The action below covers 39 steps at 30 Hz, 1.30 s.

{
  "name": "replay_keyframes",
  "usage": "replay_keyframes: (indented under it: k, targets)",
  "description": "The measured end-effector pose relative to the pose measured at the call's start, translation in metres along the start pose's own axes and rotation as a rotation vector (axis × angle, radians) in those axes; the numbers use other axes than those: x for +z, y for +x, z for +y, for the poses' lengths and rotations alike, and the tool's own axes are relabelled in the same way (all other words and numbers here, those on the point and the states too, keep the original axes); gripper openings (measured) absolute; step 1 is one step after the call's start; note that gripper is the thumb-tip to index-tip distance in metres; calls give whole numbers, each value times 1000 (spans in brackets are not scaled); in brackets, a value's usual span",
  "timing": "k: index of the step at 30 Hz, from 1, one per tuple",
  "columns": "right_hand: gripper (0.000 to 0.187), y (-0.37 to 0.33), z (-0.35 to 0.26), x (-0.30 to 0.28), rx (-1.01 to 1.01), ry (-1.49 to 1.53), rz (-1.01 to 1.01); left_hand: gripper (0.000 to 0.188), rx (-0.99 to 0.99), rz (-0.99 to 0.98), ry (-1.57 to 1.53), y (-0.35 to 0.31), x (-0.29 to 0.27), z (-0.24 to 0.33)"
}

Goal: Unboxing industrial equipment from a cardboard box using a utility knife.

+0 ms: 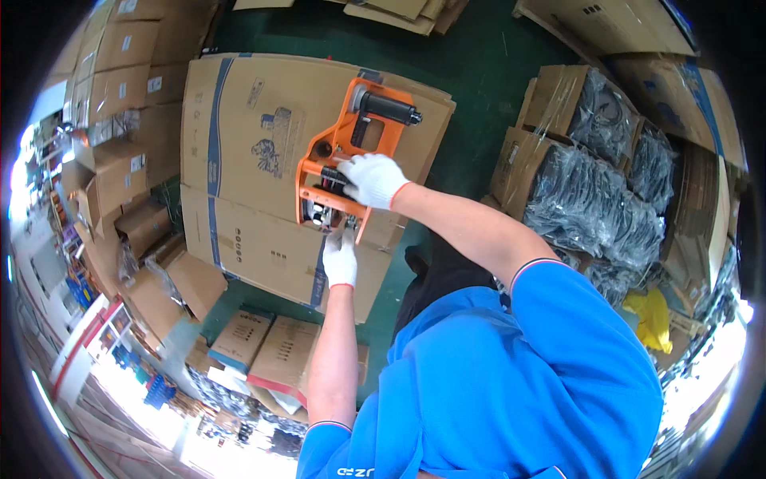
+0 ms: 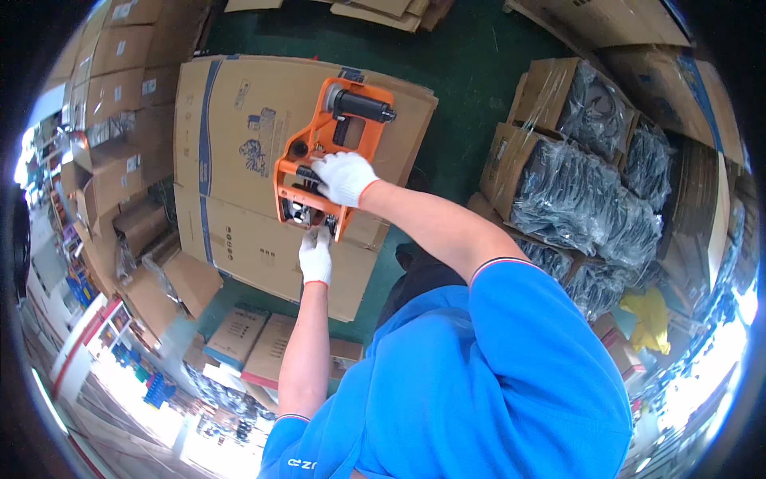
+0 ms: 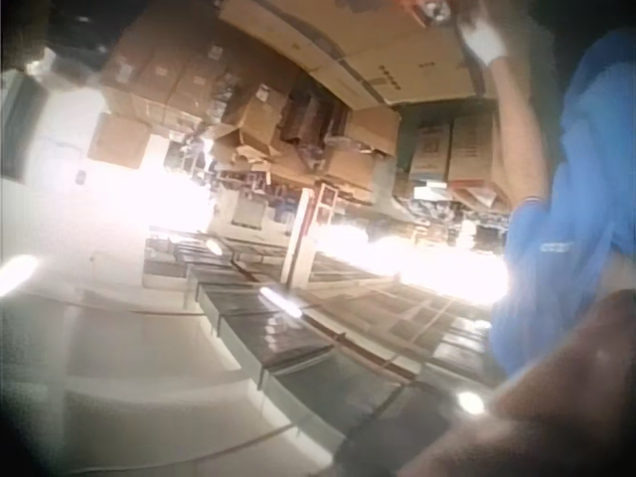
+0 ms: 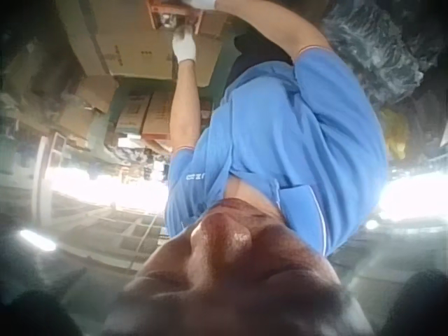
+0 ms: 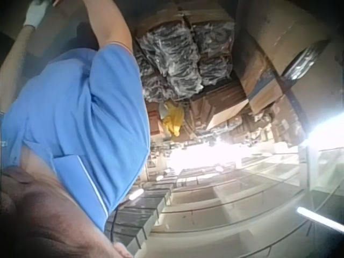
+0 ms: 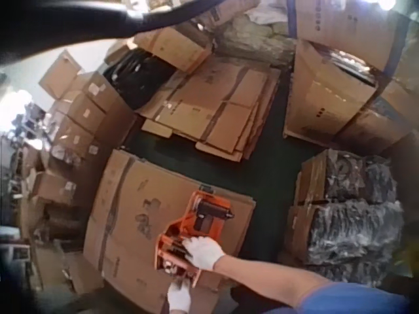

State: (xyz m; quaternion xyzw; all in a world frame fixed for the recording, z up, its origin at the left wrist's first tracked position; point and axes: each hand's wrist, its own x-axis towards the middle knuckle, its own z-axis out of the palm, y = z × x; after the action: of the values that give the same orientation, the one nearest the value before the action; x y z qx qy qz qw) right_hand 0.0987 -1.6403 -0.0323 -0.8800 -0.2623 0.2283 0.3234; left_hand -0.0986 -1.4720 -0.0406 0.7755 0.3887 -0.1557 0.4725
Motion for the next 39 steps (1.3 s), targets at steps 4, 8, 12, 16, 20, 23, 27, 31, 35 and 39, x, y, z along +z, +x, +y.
replay_keyframes:
  k: [4, 8, 12, 16, 20, 23, 27, 31, 35, 39]
  targets:
    - [31, -39, 26, -4, 57, 30, 132, 39, -21, 36, 288, -63, -18, -14]
    - [37, -73, 71, 60, 557, 157, 628, 44, -140, 105, 85, -124, -50, -119]
    - [54, -133, 154, 133, 912, 87, 64, 42, -222, -15, 156, -173, -48, -196]
    - [48, -153, 78, 200, 783, 115, -302, 42, -347, -108, 137, -244, -72, -274]
    - [39, -200, -10, 271, 596, 89, -152, 45, -146, -302, 372, -286, -83, -312]
    - [37, -246, -134, 301, 446, 242, -268, 47, -122, -291, 345, -312, -129, -382]
    - [42, -303, -210, 329, 218, 247, -416, 45, -219, -276, 172, -313, -177, -446]
    - [48, -309, -232, 336, 152, 165, -588, 30, -215, -61, 85, -330, -237, -458]
    - [41, -316, -71, 357, 564, -39, -399, 26, -204, 124, -429, -335, -199, -403]
    - [37, -300, -157, 369, 460, -243, -423, 29, -210, 172, -268, -394, -229, -531]
